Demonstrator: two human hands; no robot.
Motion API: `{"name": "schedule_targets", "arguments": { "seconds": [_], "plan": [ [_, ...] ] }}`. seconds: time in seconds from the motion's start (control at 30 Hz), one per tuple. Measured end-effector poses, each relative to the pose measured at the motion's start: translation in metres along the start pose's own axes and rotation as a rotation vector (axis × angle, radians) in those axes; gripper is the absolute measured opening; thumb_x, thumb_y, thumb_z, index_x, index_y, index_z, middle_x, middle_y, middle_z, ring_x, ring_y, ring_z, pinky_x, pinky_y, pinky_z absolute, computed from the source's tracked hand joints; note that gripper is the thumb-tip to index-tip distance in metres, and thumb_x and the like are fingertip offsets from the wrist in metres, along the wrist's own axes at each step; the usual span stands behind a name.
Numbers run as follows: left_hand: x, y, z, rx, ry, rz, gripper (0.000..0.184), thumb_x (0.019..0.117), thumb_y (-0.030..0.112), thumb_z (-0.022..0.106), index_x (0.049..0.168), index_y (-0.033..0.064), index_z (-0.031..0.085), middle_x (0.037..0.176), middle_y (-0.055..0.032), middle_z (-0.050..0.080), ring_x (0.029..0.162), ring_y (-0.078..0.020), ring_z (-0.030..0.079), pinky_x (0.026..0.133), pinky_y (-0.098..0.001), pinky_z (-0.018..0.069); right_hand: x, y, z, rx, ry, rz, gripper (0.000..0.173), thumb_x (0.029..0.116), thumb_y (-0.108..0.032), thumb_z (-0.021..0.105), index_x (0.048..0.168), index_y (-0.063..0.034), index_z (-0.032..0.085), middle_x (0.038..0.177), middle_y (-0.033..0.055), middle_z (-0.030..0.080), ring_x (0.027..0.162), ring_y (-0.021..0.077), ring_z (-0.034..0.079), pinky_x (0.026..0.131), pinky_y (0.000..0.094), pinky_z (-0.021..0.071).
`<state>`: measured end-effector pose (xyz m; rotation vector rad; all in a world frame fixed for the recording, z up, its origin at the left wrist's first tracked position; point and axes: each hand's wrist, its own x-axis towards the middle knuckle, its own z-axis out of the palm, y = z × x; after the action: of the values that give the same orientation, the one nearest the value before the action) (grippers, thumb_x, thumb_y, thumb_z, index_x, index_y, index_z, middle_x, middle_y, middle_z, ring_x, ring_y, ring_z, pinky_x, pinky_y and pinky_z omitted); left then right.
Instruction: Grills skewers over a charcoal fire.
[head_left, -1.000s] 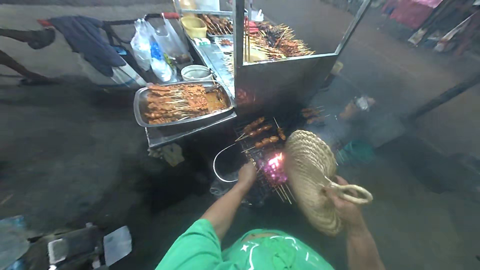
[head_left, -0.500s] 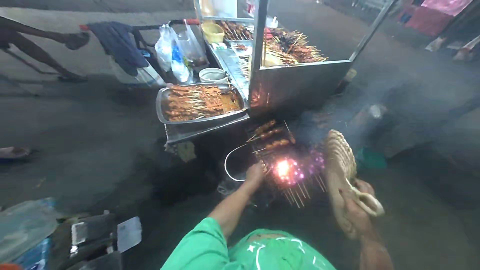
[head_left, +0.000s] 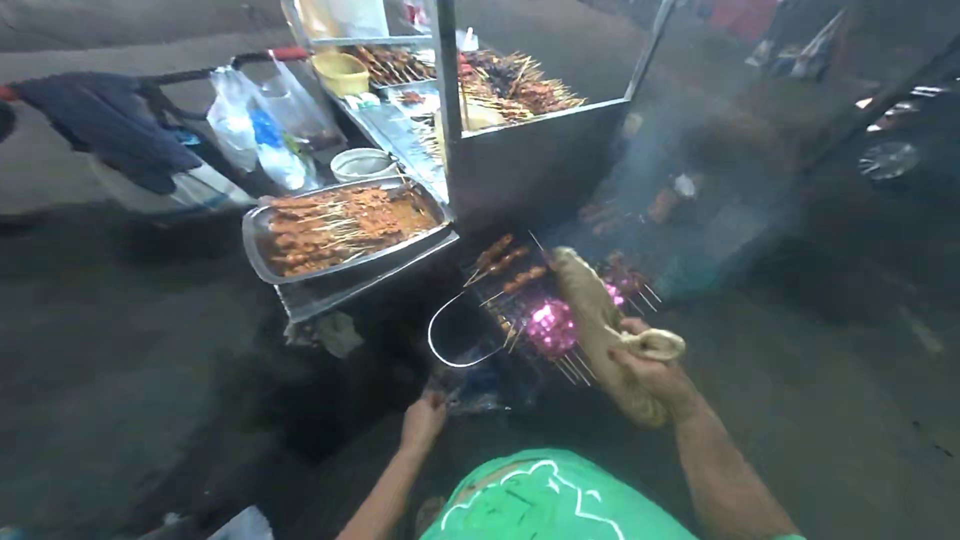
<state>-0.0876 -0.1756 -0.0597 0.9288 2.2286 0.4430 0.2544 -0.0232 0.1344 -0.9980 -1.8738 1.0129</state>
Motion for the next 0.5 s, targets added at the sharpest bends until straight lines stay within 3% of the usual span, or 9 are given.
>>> {"name": "schedule_targets", "arguments": {
  "seconds": [0.07,0.13,0.2,0.23,0.3,0.4,0.5],
  "plan": [
    [-0.008,-0.004,-0.007,-0.006,0.001,0.042,0.029,0.1009,0.019,0.061,0.122,0.0007,0.069,0.12,-0.0222,0.069,0.116,-0.0385,0.065,0.103,-0.0569,0.048,0.002,-0.002,-0.006,0.056,0.038,0.074,0.031,0.0895,-0.002,0.069,0.12,0.0045,0.065,0.107,0.0044,0.073,0.096,0.0029,0.068,0.089,0.023,0.059],
    [-0.02,0.003,-0.014,-0.022,0.009,0.109,0.027,0.1001,0.018,0.062,0.12,0.0006,0.069,0.117,-0.0219,0.07,0.113,-0.0378,0.066,0.101,-0.0568,0.0493,0.014,0.02,-0.019,-0.267,0.194,0.098,0.038,0.0956,-0.01,0.067,0.129,0.0085,0.061,0.126,0.0196,0.065,0.118,0.0207,0.063,0.105,0.0339,0.0513],
    [-0.031,0.021,-0.026,-0.053,0.007,0.216,0.027,0.0995,0.017,0.063,0.121,0.0007,0.069,0.118,-0.021,0.07,0.112,-0.0357,0.067,0.102,-0.0552,0.0501,0.02,0.035,-0.012,-0.526,0.204,0.034,0.039,0.0984,-0.013,0.063,0.131,0.0089,0.062,0.134,0.0295,0.061,0.127,0.0387,0.059,0.111,0.0483,0.0471],
    [-0.037,0.034,-0.031,-0.074,0.001,0.291,0.029,0.0985,0.017,0.065,0.122,0.0001,0.068,0.119,-0.021,0.07,0.113,-0.035,0.067,0.102,-0.0541,0.0501,0.018,0.03,0.003,-0.535,0.158,-0.008,0.038,0.0985,-0.013,0.063,0.13,0.0079,0.063,0.132,0.0289,0.062,0.124,0.0386,0.061,0.11,0.048,0.0484],
    [-0.055,0.061,-0.038,-0.121,-0.034,0.47,0.041,0.0947,0.019,0.072,0.131,0.0004,0.063,0.127,-0.0212,0.066,0.117,-0.0327,0.064,0.105,-0.0493,0.0496,0.006,0.011,0.047,-0.303,0.028,-0.052,0.036,0.0953,-0.011,0.067,0.126,0.0072,0.065,0.126,0.0233,0.065,0.117,0.0277,0.064,0.105,0.0382,0.0524],
    [-0.08,0.095,-0.044,-0.315,-0.084,0.752,0.087,0.0817,0.023,0.084,0.153,-0.0016,0.039,0.146,-0.0221,0.052,0.132,-0.0276,0.055,0.111,-0.0422,0.0457,-0.015,-0.023,0.105,0.077,-0.159,-0.049,0.04,0.0899,-0.007,0.074,0.126,0.0078,0.064,0.122,0.0193,0.068,0.11,0.0183,0.067,0.1,0.0321,0.0549],
    [-0.102,0.109,-0.05,-0.543,-0.128,0.887,0.116,0.069,0.017,0.088,0.157,-0.0061,0.016,0.144,-0.0168,0.053,0.125,-0.0121,0.06,0.105,-0.0289,0.0519,-0.027,-0.034,0.13,0.174,-0.388,-0.196,0.06,0.0871,-0.006,0.076,0.139,0.0121,0.054,0.139,0.0276,0.057,0.127,0.027,0.06,0.11,0.0365,0.0491]
  ]
}}
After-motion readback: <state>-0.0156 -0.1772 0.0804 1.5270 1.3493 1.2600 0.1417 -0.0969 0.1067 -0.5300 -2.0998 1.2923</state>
